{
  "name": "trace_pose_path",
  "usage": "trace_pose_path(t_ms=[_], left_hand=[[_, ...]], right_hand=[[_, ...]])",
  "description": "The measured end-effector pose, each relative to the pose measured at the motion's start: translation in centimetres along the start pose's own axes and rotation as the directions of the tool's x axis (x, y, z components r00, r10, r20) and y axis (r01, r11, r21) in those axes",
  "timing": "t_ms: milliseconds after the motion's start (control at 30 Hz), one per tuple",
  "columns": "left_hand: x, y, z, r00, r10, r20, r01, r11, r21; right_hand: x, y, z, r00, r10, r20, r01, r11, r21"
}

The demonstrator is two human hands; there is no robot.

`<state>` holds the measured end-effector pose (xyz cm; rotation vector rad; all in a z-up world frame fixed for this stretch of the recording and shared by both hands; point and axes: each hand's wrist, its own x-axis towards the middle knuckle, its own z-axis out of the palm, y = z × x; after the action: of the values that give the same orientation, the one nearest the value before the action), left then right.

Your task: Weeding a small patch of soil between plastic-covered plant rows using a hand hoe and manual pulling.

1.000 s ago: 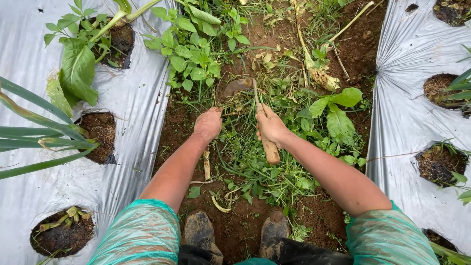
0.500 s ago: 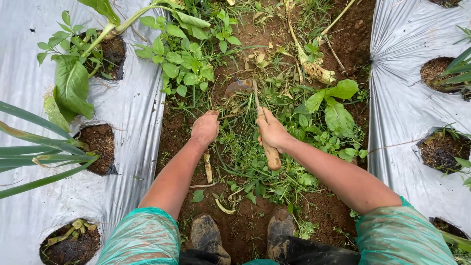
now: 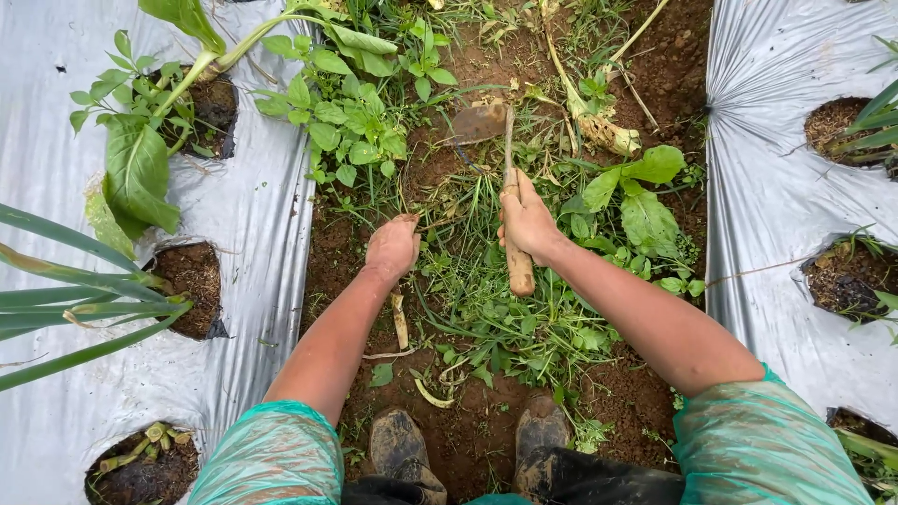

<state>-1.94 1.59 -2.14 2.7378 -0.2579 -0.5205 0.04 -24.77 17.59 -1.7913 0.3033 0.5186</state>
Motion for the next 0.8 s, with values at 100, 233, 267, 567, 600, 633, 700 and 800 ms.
trace_pose_path(t_ms=[100,233,267,567,600,633,700,800], left_hand=[[0.1,1.3,-1.3,0.993,-0.112,0.038,0.113,0.993,-0.024],[-1.2,0.9,-1.0,1.000,0.001,0.006,-0.001,0.999,0.047],[-0.9,1.1,-1.3,1.000,-0.010,0.007,0.010,0.999,0.050],[-0.3,1.1,-1.3,1.000,-0.010,0.018,0.010,0.999,0.041],[-0.5,1.3,-1.6,1.000,-0.013,0.025,0.012,0.999,0.045],[-0.8,1.8,-2.2,1.000,-0.012,0.027,0.011,0.999,0.043],[-1.0,3.0,-3.7,0.990,-0.071,0.121,0.066,0.997,0.047],[-1.0,1.2,-1.2,0.998,0.030,0.059,-0.033,0.998,0.056]], right_hand=[[-1.8,3.0,0.4,0.981,0.126,0.145,-0.111,0.988,-0.112],[-0.8,2.2,0.7,0.981,0.145,0.133,-0.136,0.988,-0.070],[-0.5,1.3,0.6,0.987,0.116,0.113,-0.112,0.993,-0.040],[-0.3,0.3,0.3,0.999,-0.050,-0.020,0.050,0.998,-0.024],[-0.7,1.4,0.4,0.996,0.021,0.083,-0.013,0.996,-0.088],[-1.3,2.3,0.5,0.996,0.023,0.082,-0.015,0.996,-0.088],[-2.2,3.6,0.7,0.968,0.102,0.227,-0.058,0.979,-0.195],[-1.3,2.8,1.0,0.983,0.095,0.157,-0.088,0.995,-0.052]])
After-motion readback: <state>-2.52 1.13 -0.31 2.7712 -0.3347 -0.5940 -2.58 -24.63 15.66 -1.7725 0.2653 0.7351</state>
